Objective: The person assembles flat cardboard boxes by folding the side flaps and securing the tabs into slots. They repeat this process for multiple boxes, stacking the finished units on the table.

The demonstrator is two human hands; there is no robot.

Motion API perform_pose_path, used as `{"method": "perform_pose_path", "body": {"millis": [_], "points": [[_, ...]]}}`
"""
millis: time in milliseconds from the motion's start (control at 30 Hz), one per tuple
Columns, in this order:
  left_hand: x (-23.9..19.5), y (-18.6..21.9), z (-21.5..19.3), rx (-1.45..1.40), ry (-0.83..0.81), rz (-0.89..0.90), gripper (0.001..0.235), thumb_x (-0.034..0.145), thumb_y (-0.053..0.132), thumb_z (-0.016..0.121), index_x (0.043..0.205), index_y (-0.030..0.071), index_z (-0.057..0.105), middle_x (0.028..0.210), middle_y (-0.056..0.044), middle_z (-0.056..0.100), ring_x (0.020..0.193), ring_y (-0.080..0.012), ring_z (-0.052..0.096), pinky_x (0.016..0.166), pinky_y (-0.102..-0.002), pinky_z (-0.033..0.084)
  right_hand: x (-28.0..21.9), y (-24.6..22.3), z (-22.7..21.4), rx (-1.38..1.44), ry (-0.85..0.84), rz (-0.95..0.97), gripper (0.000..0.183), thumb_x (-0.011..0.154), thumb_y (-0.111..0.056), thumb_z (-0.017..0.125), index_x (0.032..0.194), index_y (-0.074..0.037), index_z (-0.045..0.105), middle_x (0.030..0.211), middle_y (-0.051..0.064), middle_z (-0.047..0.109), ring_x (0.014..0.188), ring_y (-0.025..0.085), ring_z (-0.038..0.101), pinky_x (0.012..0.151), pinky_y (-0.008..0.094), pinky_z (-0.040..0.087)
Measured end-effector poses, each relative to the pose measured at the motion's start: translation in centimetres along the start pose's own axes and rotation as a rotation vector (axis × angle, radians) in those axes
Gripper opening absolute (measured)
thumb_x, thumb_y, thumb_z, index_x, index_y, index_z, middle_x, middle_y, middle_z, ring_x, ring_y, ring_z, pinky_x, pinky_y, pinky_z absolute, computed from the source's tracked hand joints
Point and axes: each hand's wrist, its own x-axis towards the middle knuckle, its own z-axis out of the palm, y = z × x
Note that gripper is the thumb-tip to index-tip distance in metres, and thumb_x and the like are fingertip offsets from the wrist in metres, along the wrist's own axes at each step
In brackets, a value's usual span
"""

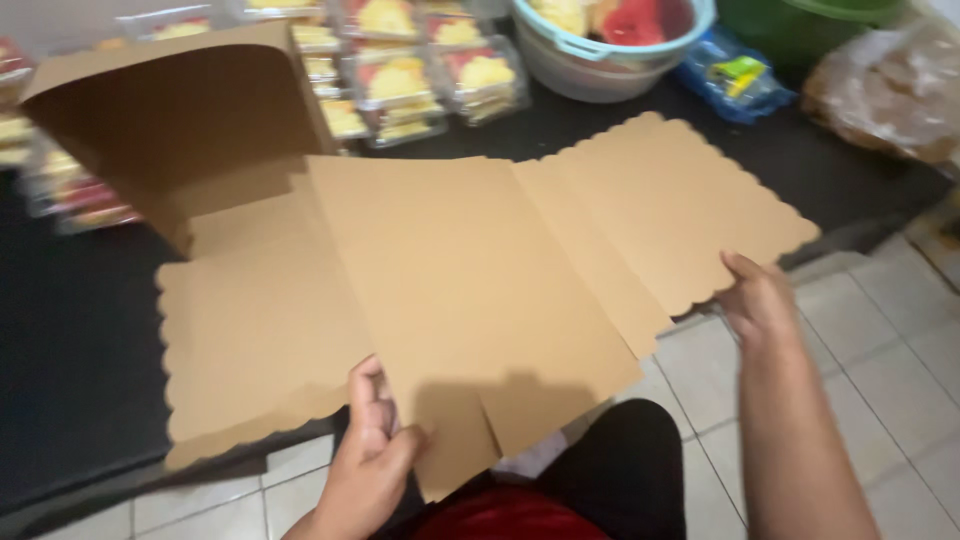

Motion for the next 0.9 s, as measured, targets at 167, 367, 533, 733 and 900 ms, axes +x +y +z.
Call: {"method": "perform_pose_path", "body": {"millis": [167,367,533,733,900], "points": [[-0.8,0.1,-0.5,-0.030,-0.091,0.056,0.082,0.079,-0.020,0.045,0.151,0.008,0.017,0.154,-0.013,0.039,0.143,-0.0220,0.038,0.112,-0.035,0.034,-3.2,-0.8,0.8,-0.349,0.620,-0.213,0.054,0.111,-0.019,0.081,0.131,0.018,0.045,0.107,0.024,0.060,0.077,0.015,0.049,0.070,0.033,0.044],[0.0,1.4,1.2,-0.138,-0.183,0.147,0.080,0.087,-0.012,0.051,0.153,0.008,0.011,0.154,-0.017,0.038,0.143,-0.0231,0.039,0.115,-0.038,0.037,-19.4,-2.4,11.9,-0.829,-0.637,-0.686,0.099,0.074,-0.021,0.086,0.152,0.001,0.030,0.153,0.024,0.026,0.136,0.034,0.010,0.108,0.051,0.009],[-0.6,1.6,1.1,0.088,-0.203,0.061,0.075,0.092,-0.001,0.064,0.150,0.007,0.017,0.145,-0.012,0.046,0.128,-0.0201,0.054,0.101,-0.036,0.052,-23.7,-4.3,20.5,-1.028,-0.905,-0.771,0.098,0.061,0.004,0.058,0.155,-0.011,0.036,0.165,0.016,0.032,0.157,0.033,0.016,0.125,0.052,0.005],[6.8,11.0,-12.6,0.561,0.568,0.814,0.072,0.088,0.027,0.086,0.134,-0.002,0.039,0.129,-0.020,0.054,0.121,-0.0318,0.059,0.104,-0.042,0.055,-23.7,-5.8,21.5,-0.977,-0.912,-0.697,0.093,0.062,0.022,0.042,0.149,-0.011,0.045,0.162,0.012,0.038,0.156,0.032,0.023,0.126,0.049,0.008],[16.4,13.4,-24.7,1.104,0.831,0.602,0.092,0.077,0.030,0.090,0.143,-0.004,0.035,0.123,-0.024,0.061,0.113,-0.0370,0.063,0.094,-0.044,0.050,-23.4,-5.7,21.1,-0.986,-0.881,-0.761,0.084,0.071,0.020,0.044,0.149,-0.010,0.046,0.161,0.011,0.040,0.156,0.030,0.026,0.126,0.049,0.009]]}}
